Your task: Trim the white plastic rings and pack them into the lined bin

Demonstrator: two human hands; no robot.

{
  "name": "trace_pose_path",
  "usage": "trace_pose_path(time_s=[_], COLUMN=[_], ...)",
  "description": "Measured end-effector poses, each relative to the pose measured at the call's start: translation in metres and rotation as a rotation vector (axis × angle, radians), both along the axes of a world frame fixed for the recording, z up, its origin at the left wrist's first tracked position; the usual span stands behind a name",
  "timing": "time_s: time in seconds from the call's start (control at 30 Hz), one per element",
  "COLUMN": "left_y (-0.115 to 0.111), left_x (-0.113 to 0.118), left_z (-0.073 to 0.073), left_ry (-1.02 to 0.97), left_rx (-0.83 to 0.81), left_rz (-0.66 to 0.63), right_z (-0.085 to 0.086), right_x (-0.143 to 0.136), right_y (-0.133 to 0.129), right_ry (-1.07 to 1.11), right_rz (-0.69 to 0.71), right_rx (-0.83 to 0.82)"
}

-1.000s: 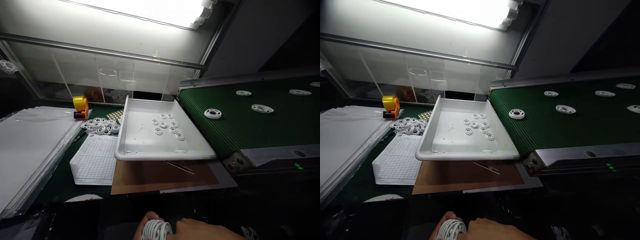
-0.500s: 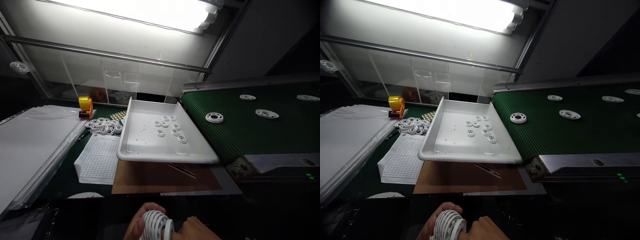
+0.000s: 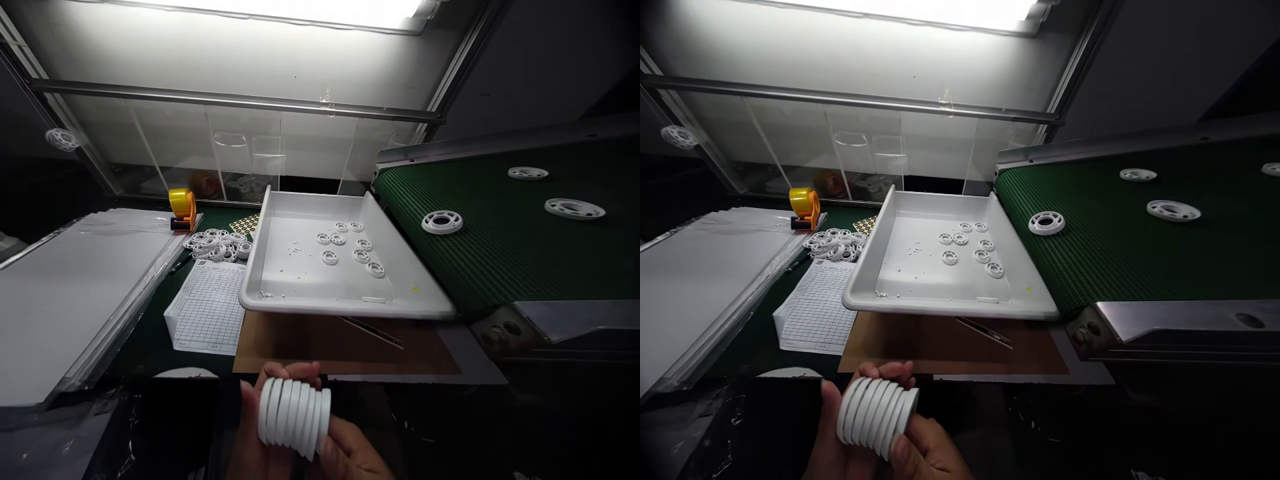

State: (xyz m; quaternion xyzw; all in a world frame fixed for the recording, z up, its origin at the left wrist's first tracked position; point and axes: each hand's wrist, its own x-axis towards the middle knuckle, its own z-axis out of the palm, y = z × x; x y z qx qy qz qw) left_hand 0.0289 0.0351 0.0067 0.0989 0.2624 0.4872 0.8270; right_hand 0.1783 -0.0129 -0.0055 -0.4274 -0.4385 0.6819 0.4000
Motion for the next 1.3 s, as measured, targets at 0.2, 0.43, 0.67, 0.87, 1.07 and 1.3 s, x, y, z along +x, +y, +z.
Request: trace_pose_path(time_s=[0.2, 0.43, 0.67, 0.87, 1.07, 1.3], left_y=[0.03, 0.026, 0.025, 0.033, 0.035, 0.023], left_x=[0.009, 0.013, 0.014, 0.01, -0.015, -0.018], left_z=[0.028, 0.027, 0.026, 0.023, 0.004, 0.01], left_ry=[-0.012, 0.029, -0.011, 0.056, 0.467, 0.668], left_rx=[-0.092, 0.023, 0.25, 0.317, 0.533, 0.615], left_rz=[0.111, 0.156, 0.111, 0.126, 0.08, -0.298], right_z=[-0.026, -0.022, -0.02, -0.016, -0.013, 0.026], right_x=[-0.054, -0.07, -0.079, -0.071, -0.035, 0.011], right_y=[0.015, 0.021, 0.017, 0.011, 0.006, 0.015], right_ry=[0.707, 1.228, 1.31, 1.196, 0.382, -0.479], right_rz=[0.02, 0.175, 0.268, 0.078, -0.329, -0.385], right_rx=[-0.146, 0.078, 0.043, -0.083, -0.134, 1.029])
